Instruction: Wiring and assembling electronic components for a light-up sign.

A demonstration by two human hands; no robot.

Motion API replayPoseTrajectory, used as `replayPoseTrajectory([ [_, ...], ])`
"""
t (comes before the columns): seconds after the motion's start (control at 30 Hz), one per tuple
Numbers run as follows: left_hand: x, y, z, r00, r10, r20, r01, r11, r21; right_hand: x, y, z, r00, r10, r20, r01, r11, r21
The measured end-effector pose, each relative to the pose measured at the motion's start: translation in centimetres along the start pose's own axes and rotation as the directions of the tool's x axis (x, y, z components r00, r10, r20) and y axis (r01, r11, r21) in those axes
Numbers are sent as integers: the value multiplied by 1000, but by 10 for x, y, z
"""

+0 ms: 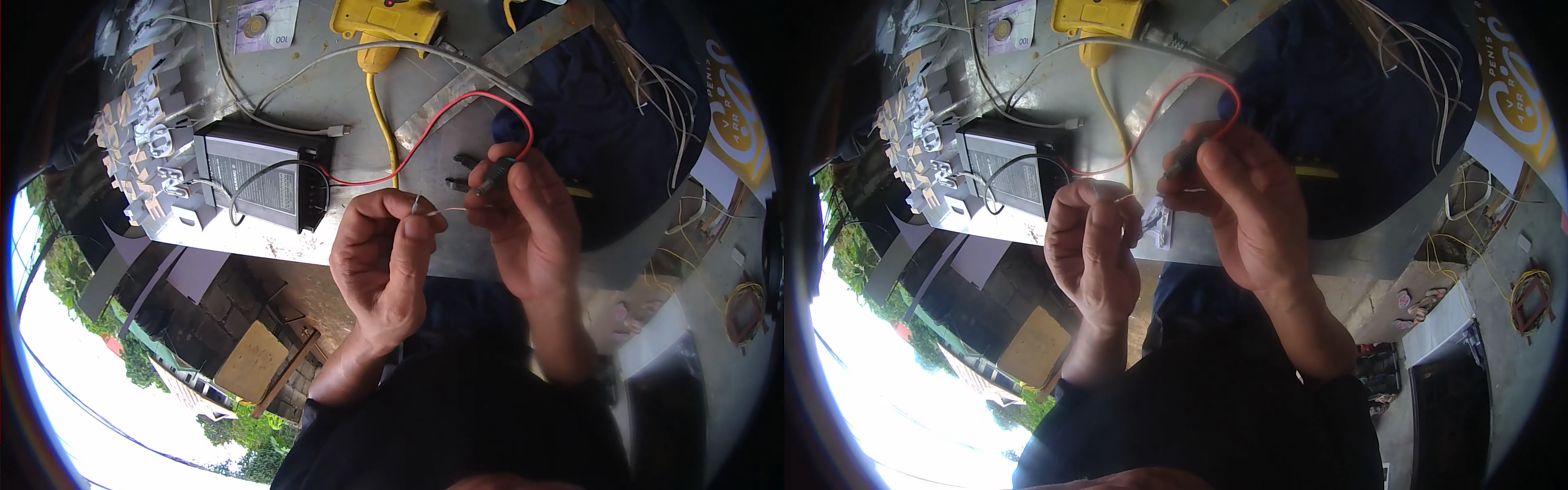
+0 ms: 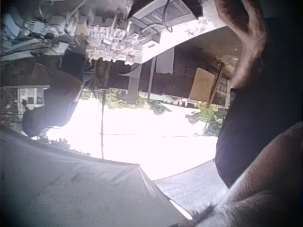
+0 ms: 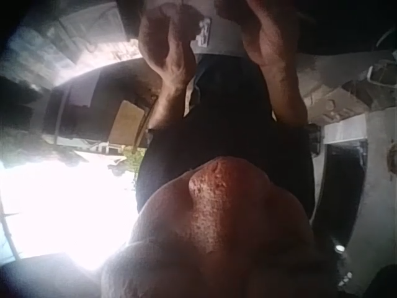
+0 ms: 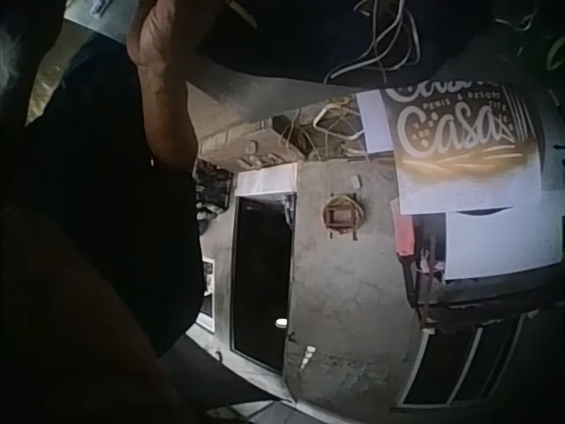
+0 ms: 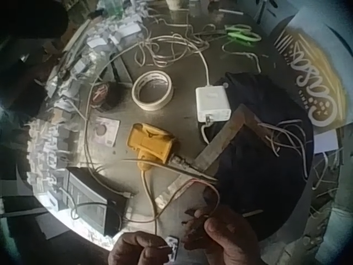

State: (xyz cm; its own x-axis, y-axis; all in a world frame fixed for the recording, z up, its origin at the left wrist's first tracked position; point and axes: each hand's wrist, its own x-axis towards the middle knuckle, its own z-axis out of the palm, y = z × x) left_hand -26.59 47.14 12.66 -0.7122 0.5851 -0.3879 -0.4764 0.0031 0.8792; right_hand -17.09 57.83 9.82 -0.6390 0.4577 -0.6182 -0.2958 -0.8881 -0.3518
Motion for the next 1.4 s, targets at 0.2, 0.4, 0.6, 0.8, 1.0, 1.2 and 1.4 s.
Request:
replayPoseTrajectory([
  [0.2,0,-8,12,990,140,-32,-139,990,31,-1,12,3,996,-86,-9,86,994,60],
  [0.4,-2,-11,7,987,156,-30,-153,986,67,-1,13,0,996,-78,43,79,996,-34],
  [0.6,0,-9,3,989,142,-41,-137,985,102,2,13,7,996,-72,44,71,997,33],
  [0.8,1,-13,-1,985,172,-11,-170,980,106,3,13,5,998,-50,41,49,998,38],
  [1.0,-1,-17,0,982,185,-39,-184,982,30,5,17,2,998,-64,22,63,998,25],
  [1.2,1,-14,3,977,198,-80,-183,969,166,3,18,4,998,-65,22,64,998,5],
  [1.4,0,-18,1,978,191,-78,-177,971,164,3,19,2,994,-98,46,100,995,-25],
])
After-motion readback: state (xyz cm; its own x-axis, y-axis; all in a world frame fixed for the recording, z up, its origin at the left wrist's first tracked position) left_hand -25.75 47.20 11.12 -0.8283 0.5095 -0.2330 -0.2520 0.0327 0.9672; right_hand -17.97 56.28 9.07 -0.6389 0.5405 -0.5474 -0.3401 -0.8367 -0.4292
